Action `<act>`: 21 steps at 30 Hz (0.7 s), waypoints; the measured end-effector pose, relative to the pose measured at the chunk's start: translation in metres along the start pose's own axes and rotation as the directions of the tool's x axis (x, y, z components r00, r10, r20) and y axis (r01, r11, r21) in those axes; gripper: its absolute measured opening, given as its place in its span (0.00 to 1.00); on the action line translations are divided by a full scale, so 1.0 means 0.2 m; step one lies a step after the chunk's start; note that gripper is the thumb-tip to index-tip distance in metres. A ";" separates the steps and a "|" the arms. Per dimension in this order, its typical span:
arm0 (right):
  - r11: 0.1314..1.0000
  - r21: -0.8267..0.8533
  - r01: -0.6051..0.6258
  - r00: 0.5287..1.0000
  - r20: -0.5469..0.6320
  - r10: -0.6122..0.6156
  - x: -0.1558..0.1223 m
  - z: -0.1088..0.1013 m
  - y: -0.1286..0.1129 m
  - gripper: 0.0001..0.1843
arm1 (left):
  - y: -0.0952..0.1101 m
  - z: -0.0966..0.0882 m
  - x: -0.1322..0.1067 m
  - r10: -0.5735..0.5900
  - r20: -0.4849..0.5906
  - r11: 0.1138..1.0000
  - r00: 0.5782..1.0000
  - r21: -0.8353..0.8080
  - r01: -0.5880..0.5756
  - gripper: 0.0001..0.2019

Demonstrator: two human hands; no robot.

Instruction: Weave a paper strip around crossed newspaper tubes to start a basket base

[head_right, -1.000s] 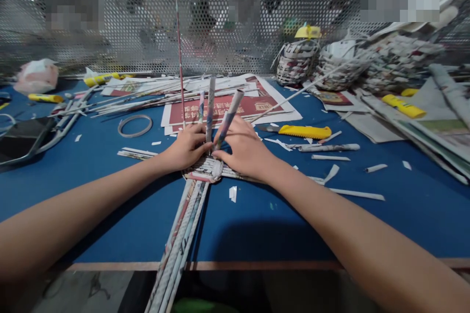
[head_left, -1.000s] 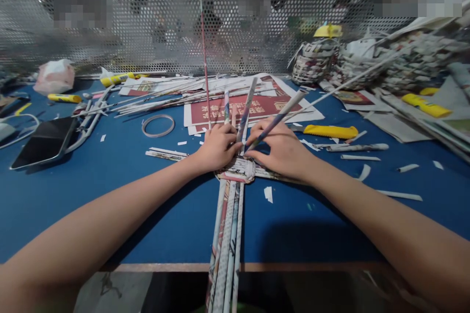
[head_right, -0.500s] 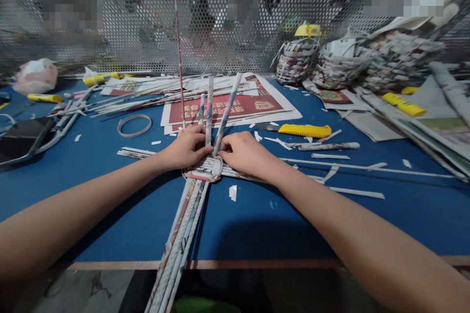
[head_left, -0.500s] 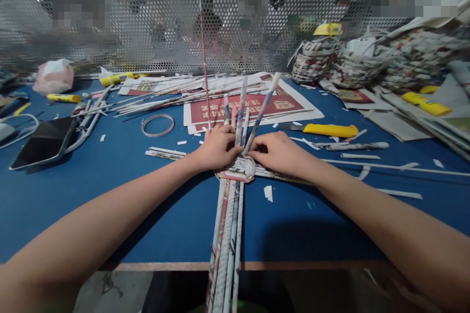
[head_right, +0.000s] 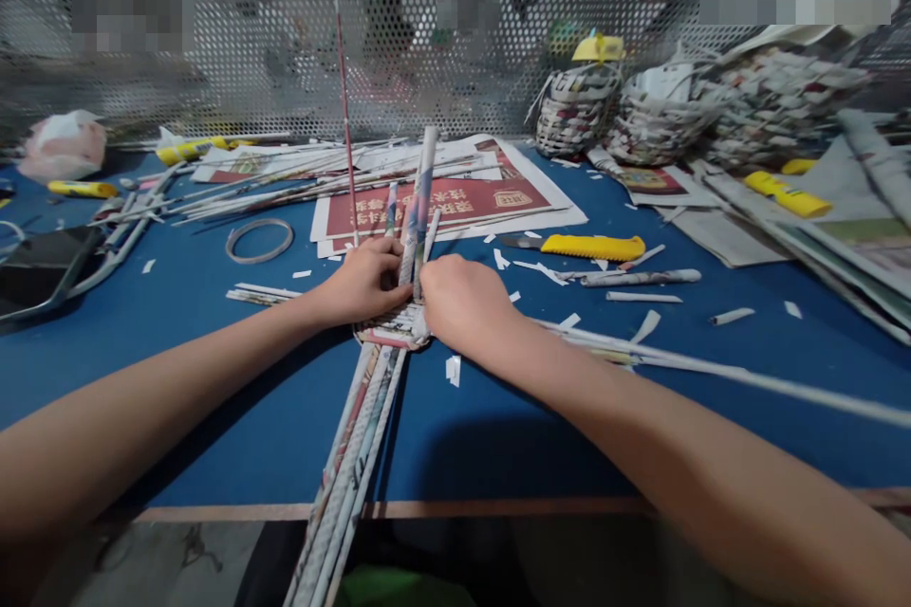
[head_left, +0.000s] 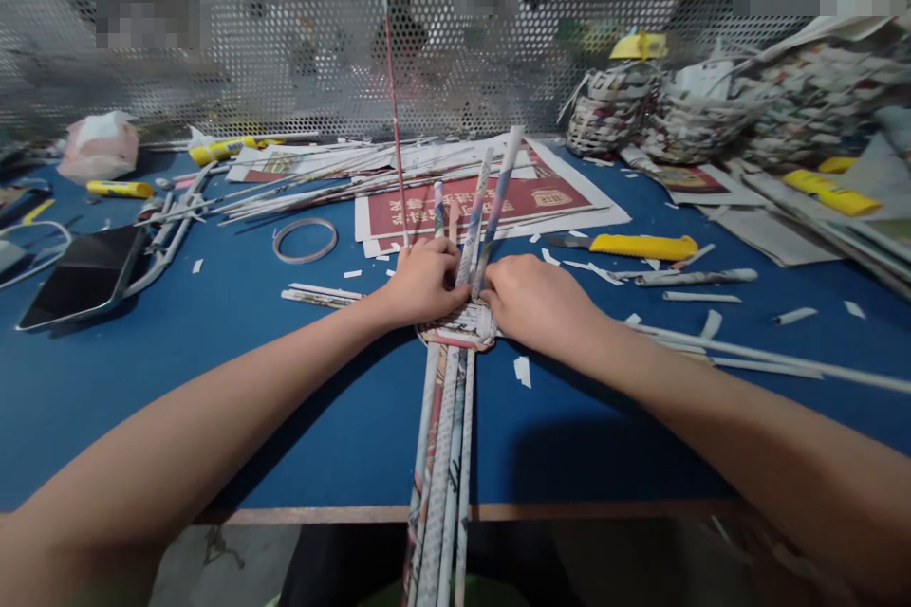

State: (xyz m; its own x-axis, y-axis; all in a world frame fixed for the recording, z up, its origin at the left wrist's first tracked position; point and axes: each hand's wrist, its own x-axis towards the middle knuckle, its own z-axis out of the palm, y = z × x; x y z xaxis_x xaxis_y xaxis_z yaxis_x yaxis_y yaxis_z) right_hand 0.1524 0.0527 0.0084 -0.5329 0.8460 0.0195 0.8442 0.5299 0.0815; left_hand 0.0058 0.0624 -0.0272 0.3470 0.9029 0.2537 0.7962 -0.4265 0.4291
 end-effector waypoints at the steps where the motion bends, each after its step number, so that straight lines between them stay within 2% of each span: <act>1: 0.999 -0.053 0.012 1.000 0.003 -0.012 -0.02 -0.01 -0.01 0.09 | 0.00 0.00 0.00 0.003 -0.005 1.000 1.000 0.001 -0.003 0.10; 8: 0.988 -0.151 0.010 0.992 0.122 0.009 -0.08 -0.08 -0.01 0.10 | -0.01 0.00 0.00 0.012 0.003 1.000 1.000 0.028 -0.012 0.10; 11: 0.979 -0.197 0.051 0.990 0.140 -0.024 -0.09 -0.10 -0.01 0.10 | -0.01 0.01 0.00 0.014 -0.002 0.997 1.000 0.082 -0.013 0.10; 14: 0.959 -0.260 0.115 0.990 0.113 -0.088 -0.11 -0.10 -0.03 0.11 | -0.01 0.03 -0.01 0.046 -0.028 0.992 0.999 0.123 -0.042 0.19; 17: 0.955 -0.260 0.145 0.984 0.139 -0.112 -0.11 -0.08 -0.04 0.11 | -0.02 0.05 -0.01 0.106 -0.085 0.986 0.991 0.137 -0.094 0.26; 21: 0.938 -0.279 0.207 0.976 0.126 -0.178 -0.10 -0.06 -0.04 0.10 | -0.03 0.07 -0.01 0.164 -0.137 0.976 0.977 0.166 -0.140 0.29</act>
State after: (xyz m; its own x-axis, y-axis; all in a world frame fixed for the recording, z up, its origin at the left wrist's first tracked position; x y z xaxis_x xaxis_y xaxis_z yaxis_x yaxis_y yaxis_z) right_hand 0.1555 0.0319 0.0197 -0.6629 0.7390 -0.1207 0.6650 0.6551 0.3586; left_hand 0.0065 0.0637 -0.0426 0.4014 0.8048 0.4372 0.8108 -0.5343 0.2390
